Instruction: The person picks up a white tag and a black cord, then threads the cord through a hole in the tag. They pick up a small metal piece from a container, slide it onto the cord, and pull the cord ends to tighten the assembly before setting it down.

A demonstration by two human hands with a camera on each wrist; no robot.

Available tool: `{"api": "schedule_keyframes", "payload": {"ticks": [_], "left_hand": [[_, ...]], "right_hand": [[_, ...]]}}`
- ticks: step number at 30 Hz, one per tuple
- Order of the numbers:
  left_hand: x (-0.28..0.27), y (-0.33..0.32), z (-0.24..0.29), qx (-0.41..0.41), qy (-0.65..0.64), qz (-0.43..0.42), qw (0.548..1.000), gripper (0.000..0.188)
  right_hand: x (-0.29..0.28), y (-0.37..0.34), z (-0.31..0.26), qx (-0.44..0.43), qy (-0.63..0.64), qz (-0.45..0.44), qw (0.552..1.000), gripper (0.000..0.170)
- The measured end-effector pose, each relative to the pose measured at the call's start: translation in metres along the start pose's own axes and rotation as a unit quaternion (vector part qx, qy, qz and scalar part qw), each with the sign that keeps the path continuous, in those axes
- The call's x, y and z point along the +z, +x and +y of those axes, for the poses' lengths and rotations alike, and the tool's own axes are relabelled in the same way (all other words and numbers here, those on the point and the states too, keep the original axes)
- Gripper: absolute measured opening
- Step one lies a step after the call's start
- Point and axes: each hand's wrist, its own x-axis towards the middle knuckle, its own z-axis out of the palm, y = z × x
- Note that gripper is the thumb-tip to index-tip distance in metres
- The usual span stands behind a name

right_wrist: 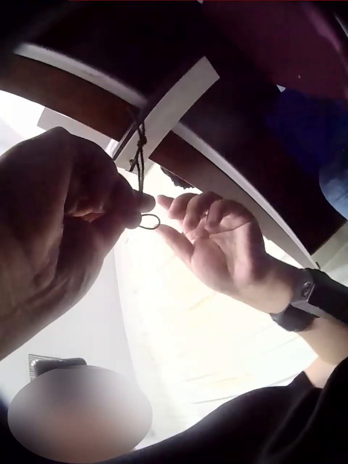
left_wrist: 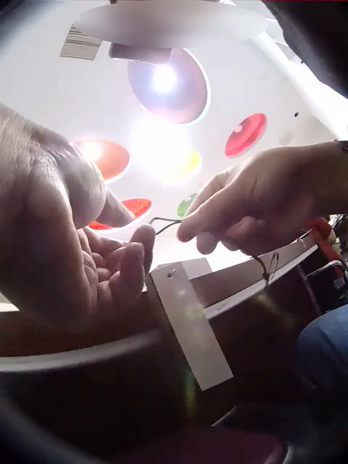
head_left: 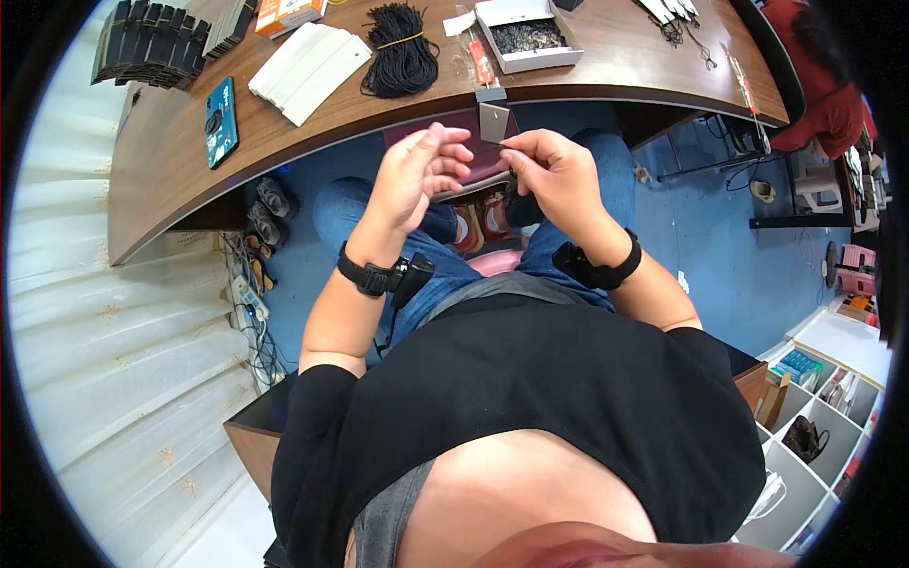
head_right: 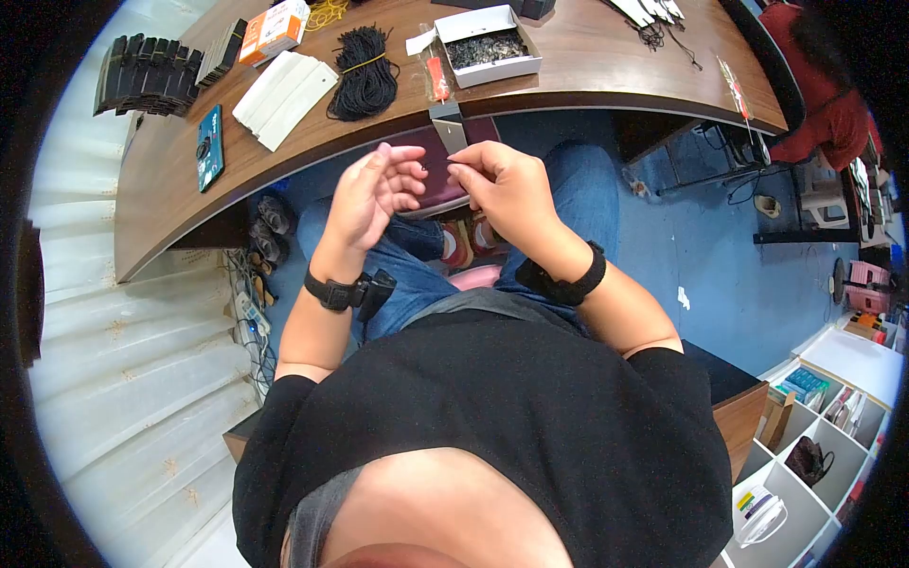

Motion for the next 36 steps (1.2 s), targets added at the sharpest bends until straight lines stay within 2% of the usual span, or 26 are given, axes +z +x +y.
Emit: {"api": "schedule_keyframes", "payload": {"ticks": [2, 4, 7, 9, 10, 11, 14, 15, 16, 18, 22, 23, 26, 27, 28, 29, 30, 31, 32, 34, 36], "left_hand": [[0.0, 0.001, -0.008, -0.048, -0.029, -0.06, 0.997, 0.045], [0.004, 0.003, -0.009, -0.075, -0.058, -0.071, 0.993, 0.037], [0.0, 0.011, -0.017, -0.017, 0.0, -0.05, 0.999, 0.021], [0.005, 0.012, -0.015, 0.105, 0.203, -0.026, 0.973, 0.013], [0.01, 0.011, -0.012, 0.164, 0.301, -0.014, 0.939, 0.009], [0.014, 0.009, -0.007, 0.219, 0.351, -0.033, 0.91, 0.008], [0.019, 0.014, 0.004, 0.253, 0.435, -0.024, 0.864, 0.008], [0.018, 0.017, 0.005, 0.272, 0.457, -0.001, 0.847, 0.008], [0.019, 0.02, 0.005, 0.277, 0.457, 0.022, 0.845, 0.009], [0.021, 0.025, 0.004, 0.285, 0.455, 0.065, 0.841, 0.01], [0.008, 0.047, -0.021, 0.246, 0.343, 0.053, 0.905, 0.013], [0.007, 0.048, -0.028, 0.21, 0.278, 0.037, 0.937, 0.013], [0.014, 0.046, -0.041, 0.126, 0.135, 0.011, 0.983, 0.014], [0.016, 0.046, -0.043, 0.097, 0.102, 0.005, 0.99, 0.015], [0.016, 0.047, -0.045, 0.119, 0.134, 0.017, 0.984, 0.015], [0.014, 0.05, -0.047, 0.141, 0.165, 0.029, 0.976, 0.015], [0.013, 0.052, -0.049, 0.163, 0.196, 0.042, 0.966, 0.015], [0.015, 0.052, -0.048, 0.163, 0.215, 0.059, 0.961, 0.015], [0.015, 0.052, -0.048, 0.157, 0.204, 0.057, 0.965, 0.014], [0.016, 0.051, -0.048, 0.144, 0.182, 0.051, 0.971, 0.013], [0.016, 0.05, -0.047, 0.141, 0.21, 0.052, 0.966, 0.013]], "right_hand": [[0.001, 0.001, 0.003, -0.003, 0.024, -0.001, 1.0, 0.011], [0.003, 0.001, 0.006, -0.017, 0.014, -0.002, 1.0, 0.011], [0.006, 0.002, 0.016, -0.067, -0.056, -0.019, 0.996, 0.012], [0.003, 0.003, 0.014, 0.019, 0.018, -0.075, 0.997, 0.013], [0.002, 0.003, 0.013, 0.063, 0.056, -0.102, 0.991, 0.013], [0.0, 0.005, 0.017, 0.075, 0.049, -0.089, 0.992, 0.013], [-0.004, 0.012, 0.017, -0.058, -0.049, -0.052, 0.996, 0.011], [-0.002, 0.019, 0.02, -0.095, -0.045, -0.013, 0.994, 0.01], [-0.005, 0.023, 0.02, -0.088, -0.054, 0.02, 0.994, 0.01], [-0.008, 0.032, 0.018, -0.14, -0.103, 0.065, 0.983, 0.011], [-0.004, 0.042, 0.044, -0.076, -0.062, 0.037, 0.995, 0.015], [-0.004, 0.04, 0.049, 0.001, -0.022, 0.003, 1.0, 0.016], [-0.003, 0.032, 0.056, 0.13, 0.122, -0.107, 0.978, 0.017], [-0.004, 0.032, 0.056, 0.147, 0.114, -0.151, 0.971, 0.014], [-0.003, 0.031, 0.054, 0.032, -0.028, -0.077, 0.996, 0.011], [-0.004, 0.031, 0.051, -0.085, -0.17, 0.0, 0.982, 0.009], [-0.005, 0.031, 0.042, -0.2, -0.304, 0.076, 0.928, 0.009], [-0.006, 0.033, 0.029, -0.256, -0.294, 0.145, 0.909, 0.017], [-0.01, 0.034, 0.017, -0.263, -0.285, 0.139, 0.911, 0.023], [-0.006, 0.038, 0.004, -0.332, -0.296, 0.14, 0.885, 0.019], [-0.005, 0.049, 0.015, -0.404, -0.338, 0.139, 0.839, 0.019]]}}
